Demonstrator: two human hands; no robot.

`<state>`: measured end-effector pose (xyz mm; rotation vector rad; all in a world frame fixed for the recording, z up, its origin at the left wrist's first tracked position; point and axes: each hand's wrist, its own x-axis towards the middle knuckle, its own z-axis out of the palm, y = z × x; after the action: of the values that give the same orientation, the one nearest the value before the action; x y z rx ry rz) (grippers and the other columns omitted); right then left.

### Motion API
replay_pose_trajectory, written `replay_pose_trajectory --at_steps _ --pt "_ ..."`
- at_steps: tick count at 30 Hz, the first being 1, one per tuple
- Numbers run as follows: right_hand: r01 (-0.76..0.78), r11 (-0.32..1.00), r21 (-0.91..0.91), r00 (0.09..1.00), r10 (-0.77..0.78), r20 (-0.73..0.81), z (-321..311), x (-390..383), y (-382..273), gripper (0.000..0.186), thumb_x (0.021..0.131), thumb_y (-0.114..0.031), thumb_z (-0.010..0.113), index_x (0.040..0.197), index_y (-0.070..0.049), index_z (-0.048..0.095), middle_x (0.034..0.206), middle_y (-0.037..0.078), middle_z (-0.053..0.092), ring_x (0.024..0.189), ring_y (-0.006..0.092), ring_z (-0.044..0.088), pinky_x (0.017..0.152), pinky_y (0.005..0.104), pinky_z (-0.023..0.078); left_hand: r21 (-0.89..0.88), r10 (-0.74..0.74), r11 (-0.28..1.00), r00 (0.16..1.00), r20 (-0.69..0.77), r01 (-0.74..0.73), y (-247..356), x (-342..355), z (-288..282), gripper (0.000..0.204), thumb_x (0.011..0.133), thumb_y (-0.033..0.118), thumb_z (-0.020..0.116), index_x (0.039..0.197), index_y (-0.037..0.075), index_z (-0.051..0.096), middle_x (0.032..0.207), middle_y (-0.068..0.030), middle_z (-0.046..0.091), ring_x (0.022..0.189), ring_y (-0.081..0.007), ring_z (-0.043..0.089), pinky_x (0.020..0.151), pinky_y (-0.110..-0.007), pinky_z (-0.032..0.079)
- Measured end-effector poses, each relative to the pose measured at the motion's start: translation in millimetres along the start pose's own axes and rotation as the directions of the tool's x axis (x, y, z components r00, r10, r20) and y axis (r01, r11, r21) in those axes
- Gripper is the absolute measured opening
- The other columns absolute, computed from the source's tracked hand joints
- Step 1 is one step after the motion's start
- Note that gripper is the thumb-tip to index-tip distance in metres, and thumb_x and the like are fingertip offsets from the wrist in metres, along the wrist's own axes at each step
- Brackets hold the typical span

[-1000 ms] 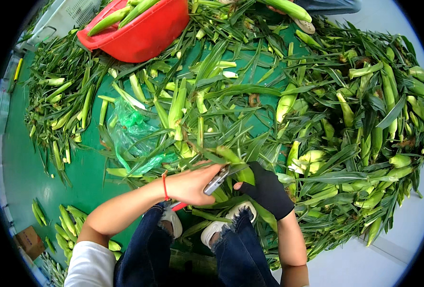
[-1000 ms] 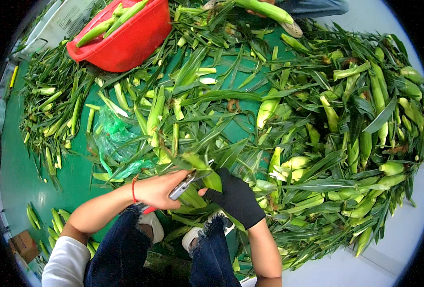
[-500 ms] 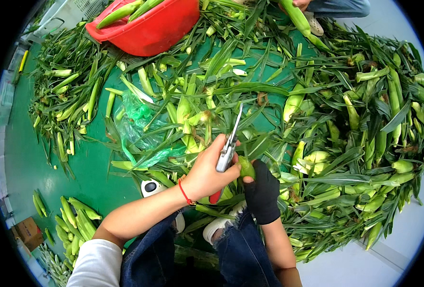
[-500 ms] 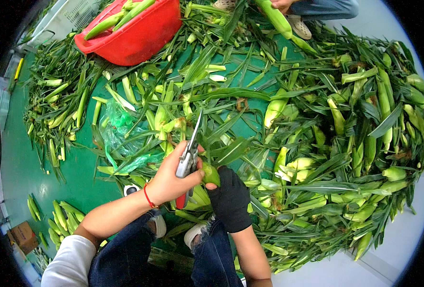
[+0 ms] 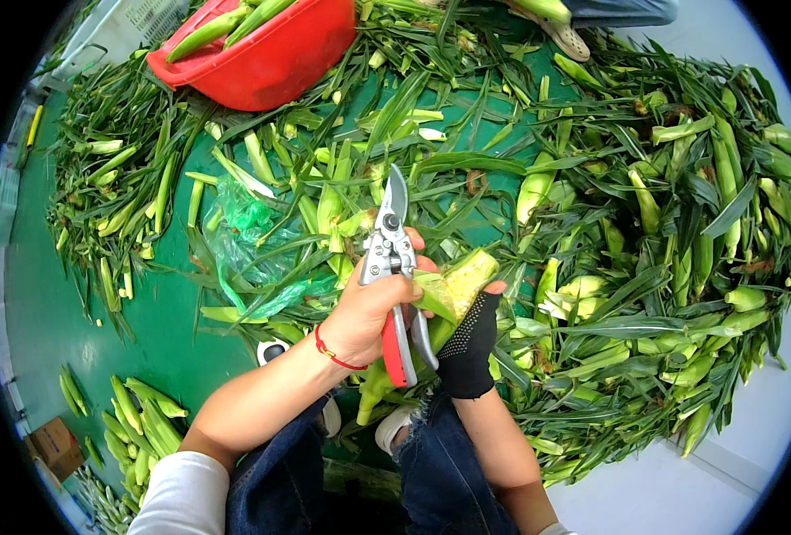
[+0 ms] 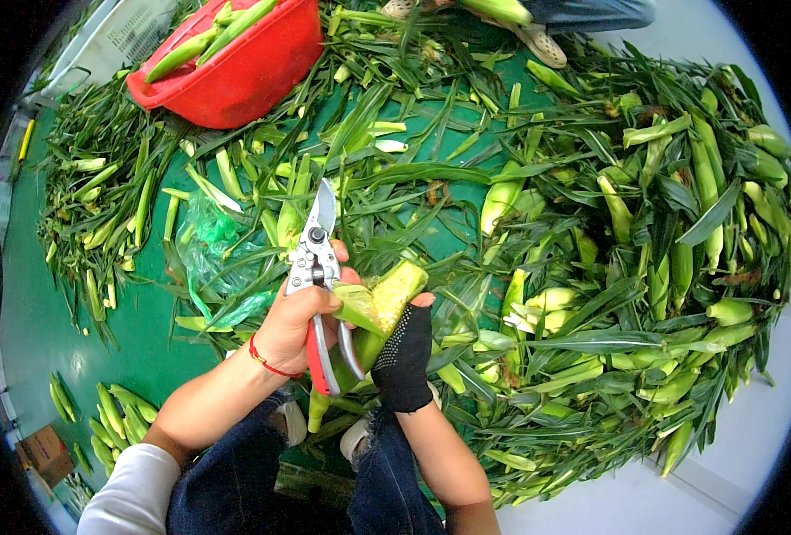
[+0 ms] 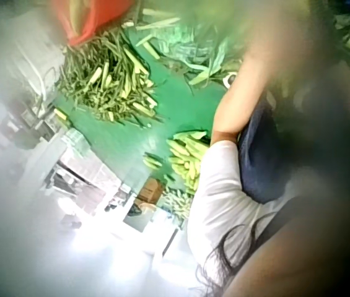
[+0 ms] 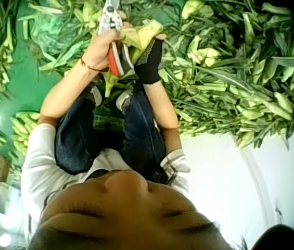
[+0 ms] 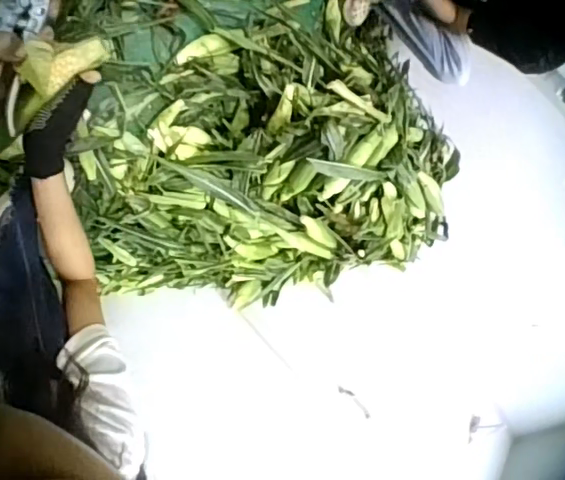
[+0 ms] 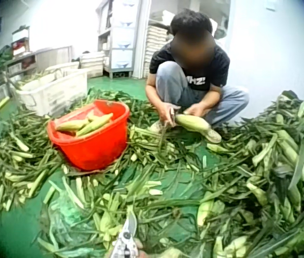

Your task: The person processes corn by trimming the ends using shears and peeling away husks by hand before placing the ears into a red bin.

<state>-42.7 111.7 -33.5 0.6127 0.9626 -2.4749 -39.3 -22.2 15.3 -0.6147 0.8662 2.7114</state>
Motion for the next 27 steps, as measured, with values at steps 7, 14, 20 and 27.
replay_pose_trajectory --at_steps 7,14,20,27 --pt "0.307 0.276 -0.911 0.938 -0.249 0.241 -25.2 -1.2 -32.4 0.063 0.076 -0.029 0.073 0.123 -0.002 0.042 0.109 0.011 0.056 0.097 0.0230 0.057 0.084 0.0367 0.047 0.285 -0.009 0.958 1.000 0.024 0.002 11.7 -4.2 1.2 0.054 0.078 0.000 0.053 0.130 0.006 0.038 0.107 -0.0090 0.054 0.100 -0.0187 0.053 0.087 -0.035 0.044" --pt "0.588 0.711 -0.385 0.585 -0.703 -0.406 -19.6 3.3 -81.8 0.049 0.087 -0.041 0.059 0.121 -0.009 0.044 0.101 0.009 0.053 0.092 0.0218 0.055 0.081 0.0375 0.048 0.144 -0.598 0.784 0.796 -0.090 0.604 -38.7 -65.9 -27.4 0.064 0.081 0.011 0.056 0.139 0.009 0.027 0.110 -0.0054 0.054 0.108 -0.0205 0.052 0.092 -0.037 0.041" --pt "0.543 0.795 -0.271 0.729 -0.606 -0.318 -28.1 -8.9 -63.9 0.043 0.089 -0.046 0.054 0.109 -0.009 0.048 0.093 0.008 0.056 0.086 0.0210 0.056 0.079 0.0370 0.047 0.248 -0.503 0.824 0.859 -0.092 0.509 -62.1 -21.1 -35.7 0.052 0.080 0.010 0.054 0.129 0.009 0.038 0.102 -0.0019 0.055 0.094 -0.0158 0.057 0.074 -0.030 0.044" --pt "0.460 0.847 -0.267 0.751 -0.532 -0.392 -32.9 -9.0 -83.3 0.047 0.088 -0.045 0.057 0.118 -0.012 0.044 0.096 0.008 0.054 0.084 0.0203 0.056 0.076 0.0377 0.049 0.963 0.001 0.267 0.999 -0.033 0.031 -42.5 -22.6 -65.6 0.030 0.078 0.012 0.063 0.102 0.002 0.049 0.073 -0.0084 0.055 0.059 -0.0179 0.057 0.052 -0.033 0.046"
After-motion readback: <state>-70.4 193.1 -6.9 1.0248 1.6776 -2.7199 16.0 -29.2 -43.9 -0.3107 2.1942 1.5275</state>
